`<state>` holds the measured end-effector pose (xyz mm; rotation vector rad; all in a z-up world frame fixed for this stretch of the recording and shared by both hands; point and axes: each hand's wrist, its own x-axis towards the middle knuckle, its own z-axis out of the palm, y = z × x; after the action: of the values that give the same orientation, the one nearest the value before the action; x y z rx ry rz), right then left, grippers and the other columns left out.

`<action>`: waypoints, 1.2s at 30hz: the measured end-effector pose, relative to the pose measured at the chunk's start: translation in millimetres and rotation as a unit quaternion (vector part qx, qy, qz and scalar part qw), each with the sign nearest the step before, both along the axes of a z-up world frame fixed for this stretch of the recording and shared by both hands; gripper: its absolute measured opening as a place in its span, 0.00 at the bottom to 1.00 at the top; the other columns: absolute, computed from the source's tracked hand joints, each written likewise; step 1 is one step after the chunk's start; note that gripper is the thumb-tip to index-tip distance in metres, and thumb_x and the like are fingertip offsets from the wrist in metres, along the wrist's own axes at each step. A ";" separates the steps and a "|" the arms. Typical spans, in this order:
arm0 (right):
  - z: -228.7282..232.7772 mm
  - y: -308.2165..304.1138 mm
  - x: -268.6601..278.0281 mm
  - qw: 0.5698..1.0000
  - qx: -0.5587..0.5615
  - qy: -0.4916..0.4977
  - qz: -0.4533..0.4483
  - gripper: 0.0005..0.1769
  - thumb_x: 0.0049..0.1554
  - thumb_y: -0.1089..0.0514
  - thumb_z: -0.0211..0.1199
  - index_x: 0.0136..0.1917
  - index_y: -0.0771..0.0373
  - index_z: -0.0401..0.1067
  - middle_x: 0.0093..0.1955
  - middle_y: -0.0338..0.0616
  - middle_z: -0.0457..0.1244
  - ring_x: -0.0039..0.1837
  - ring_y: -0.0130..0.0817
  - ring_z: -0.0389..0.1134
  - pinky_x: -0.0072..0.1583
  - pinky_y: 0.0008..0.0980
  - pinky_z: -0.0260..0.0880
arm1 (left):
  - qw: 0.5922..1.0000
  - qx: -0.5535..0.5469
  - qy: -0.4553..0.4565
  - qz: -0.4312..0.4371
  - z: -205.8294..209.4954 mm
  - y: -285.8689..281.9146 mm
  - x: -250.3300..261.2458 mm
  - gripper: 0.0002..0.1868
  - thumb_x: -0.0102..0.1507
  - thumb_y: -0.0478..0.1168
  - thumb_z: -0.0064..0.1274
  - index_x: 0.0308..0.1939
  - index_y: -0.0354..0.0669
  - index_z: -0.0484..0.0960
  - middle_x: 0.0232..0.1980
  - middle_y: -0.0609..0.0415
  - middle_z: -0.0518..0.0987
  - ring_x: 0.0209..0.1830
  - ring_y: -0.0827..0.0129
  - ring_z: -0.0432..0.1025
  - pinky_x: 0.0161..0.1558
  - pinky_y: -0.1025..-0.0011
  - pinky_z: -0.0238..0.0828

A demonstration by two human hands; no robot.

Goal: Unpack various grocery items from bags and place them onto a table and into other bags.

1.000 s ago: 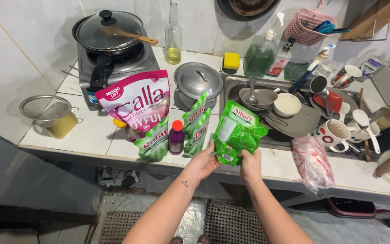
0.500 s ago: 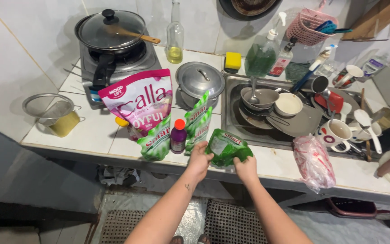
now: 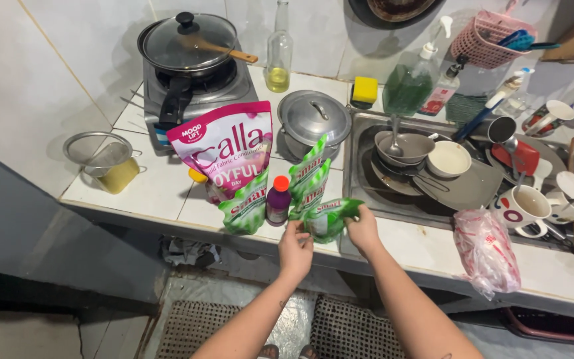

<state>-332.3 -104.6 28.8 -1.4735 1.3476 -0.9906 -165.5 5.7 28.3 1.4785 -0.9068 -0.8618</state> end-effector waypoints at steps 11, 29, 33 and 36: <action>-21.2 5.0 -7.1 0.989 -0.001 0.136 -0.062 0.29 0.52 0.71 0.59 0.66 0.63 0.63 0.49 0.48 0.67 0.51 0.38 0.70 0.54 0.36 0.70 | 0.997 0.033 -0.065 0.034 -30.7 -1.1 7.5 0.23 0.52 0.27 0.58 0.51 0.37 0.73 0.48 0.46 0.80 0.38 0.61 0.81 0.42 0.66 0.77; -7.9 96.2 -150.5 0.992 0.016 0.028 -0.123 0.15 0.55 0.69 0.60 0.56 0.67 0.73 0.51 0.45 0.71 0.56 0.32 0.72 0.58 0.31 0.72 | 0.934 0.023 -0.011 -0.355 -41.1 -33.6 -103.3 0.10 0.60 0.36 0.58 0.46 0.40 0.83 0.38 0.54 0.85 0.37 0.70 0.79 0.43 0.72 0.77; 14.7 153.9 -241.8 0.983 -0.010 -0.018 -0.184 0.14 0.57 0.68 0.60 0.57 0.68 0.74 0.53 0.43 0.71 0.56 0.30 0.71 0.58 0.29 0.70 | 0.915 -0.065 0.026 -0.397 5.9 -45.8 -183.3 0.11 0.62 0.35 0.56 0.49 0.40 0.83 0.43 0.54 0.86 0.41 0.72 0.78 0.47 0.73 0.75; 52.8 202.9 -309.2 0.955 -0.005 -0.039 -0.294 0.16 0.56 0.68 0.58 0.59 0.66 0.74 0.55 0.43 0.71 0.56 0.29 0.70 0.56 0.30 0.70 | 0.886 -0.095 0.045 -0.452 20.0 -57.1 -258.7 0.10 0.64 0.35 0.56 0.49 0.38 0.83 0.44 0.53 0.86 0.43 0.72 0.78 0.50 0.74 0.75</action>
<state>-641.5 98.3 81.5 -1.0343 1.7679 -1.4079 -424.2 -51.4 48.3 0.7854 -1.5966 -1.4404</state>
